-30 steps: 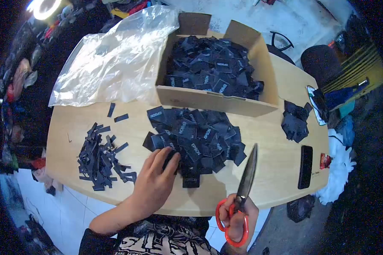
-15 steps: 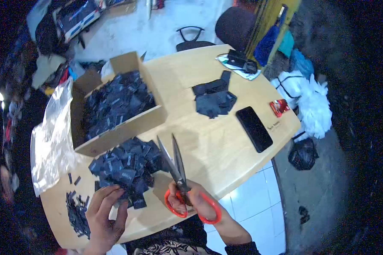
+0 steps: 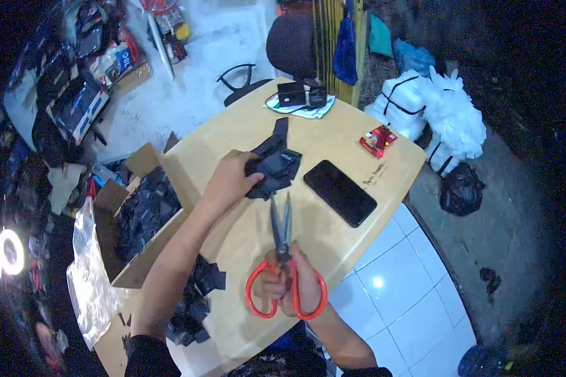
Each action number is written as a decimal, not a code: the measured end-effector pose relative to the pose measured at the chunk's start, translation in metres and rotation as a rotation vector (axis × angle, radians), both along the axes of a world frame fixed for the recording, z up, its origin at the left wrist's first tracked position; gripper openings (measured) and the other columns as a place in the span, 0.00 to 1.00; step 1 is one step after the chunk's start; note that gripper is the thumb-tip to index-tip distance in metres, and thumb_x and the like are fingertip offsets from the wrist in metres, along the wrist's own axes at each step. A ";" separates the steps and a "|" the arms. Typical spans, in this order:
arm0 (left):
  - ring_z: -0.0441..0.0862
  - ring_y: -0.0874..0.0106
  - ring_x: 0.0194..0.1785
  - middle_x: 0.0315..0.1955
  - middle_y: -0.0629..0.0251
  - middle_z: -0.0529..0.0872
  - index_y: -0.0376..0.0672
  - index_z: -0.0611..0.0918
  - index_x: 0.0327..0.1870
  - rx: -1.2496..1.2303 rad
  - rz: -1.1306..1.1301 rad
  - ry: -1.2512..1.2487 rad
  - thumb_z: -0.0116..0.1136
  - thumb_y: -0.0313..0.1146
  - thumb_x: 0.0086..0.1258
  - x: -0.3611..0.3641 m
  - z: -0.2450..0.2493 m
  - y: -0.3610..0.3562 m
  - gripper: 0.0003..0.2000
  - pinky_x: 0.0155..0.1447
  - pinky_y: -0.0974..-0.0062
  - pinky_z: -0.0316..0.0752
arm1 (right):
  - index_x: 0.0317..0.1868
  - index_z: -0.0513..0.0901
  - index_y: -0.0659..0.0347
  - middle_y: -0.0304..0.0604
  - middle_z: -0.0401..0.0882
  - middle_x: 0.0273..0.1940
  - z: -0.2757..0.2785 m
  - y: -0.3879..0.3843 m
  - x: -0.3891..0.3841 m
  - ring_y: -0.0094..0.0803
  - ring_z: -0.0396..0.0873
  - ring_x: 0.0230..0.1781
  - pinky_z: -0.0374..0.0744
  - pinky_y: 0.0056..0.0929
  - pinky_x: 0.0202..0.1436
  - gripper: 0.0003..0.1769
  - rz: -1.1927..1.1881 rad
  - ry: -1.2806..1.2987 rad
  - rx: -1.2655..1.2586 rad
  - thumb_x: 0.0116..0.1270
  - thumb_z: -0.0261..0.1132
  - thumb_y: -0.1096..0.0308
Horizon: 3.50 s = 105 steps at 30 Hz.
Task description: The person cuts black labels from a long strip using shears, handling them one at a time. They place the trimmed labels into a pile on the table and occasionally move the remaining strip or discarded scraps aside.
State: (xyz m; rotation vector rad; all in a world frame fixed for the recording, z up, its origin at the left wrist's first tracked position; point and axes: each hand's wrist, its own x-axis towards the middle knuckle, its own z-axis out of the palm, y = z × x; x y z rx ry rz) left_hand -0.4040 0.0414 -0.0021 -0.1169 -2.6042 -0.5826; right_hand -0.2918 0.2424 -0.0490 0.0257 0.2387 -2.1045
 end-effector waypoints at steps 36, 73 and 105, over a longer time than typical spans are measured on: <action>0.83 0.71 0.41 0.41 0.57 0.83 0.31 0.72 0.51 1.187 -0.232 -0.111 0.57 0.19 0.61 0.051 0.075 -0.008 0.16 0.49 0.76 0.79 | 0.37 0.68 0.58 0.35 0.65 0.22 0.016 -0.009 0.009 0.22 0.63 0.19 0.65 0.23 0.22 0.14 -0.249 0.173 0.132 0.72 0.51 0.56; 0.80 0.75 0.33 0.35 0.61 0.80 0.31 0.74 0.50 1.142 0.731 0.508 0.57 0.24 0.61 0.428 0.083 -0.063 0.15 0.40 0.81 0.76 | 0.45 0.75 0.61 0.42 0.74 0.29 0.048 -0.107 0.022 0.33 0.75 0.26 0.76 0.29 0.30 0.25 0.015 2.363 0.407 0.49 0.73 0.60; 0.79 0.74 0.31 0.54 0.54 0.76 0.42 0.79 0.52 0.126 0.700 -0.209 0.67 0.33 0.50 0.450 0.024 0.075 0.24 0.30 0.77 0.77 | 0.48 0.66 0.59 0.47 0.78 0.45 0.064 -0.121 0.129 0.28 0.76 0.48 0.77 0.28 0.52 0.31 0.833 1.105 0.299 0.47 0.77 0.73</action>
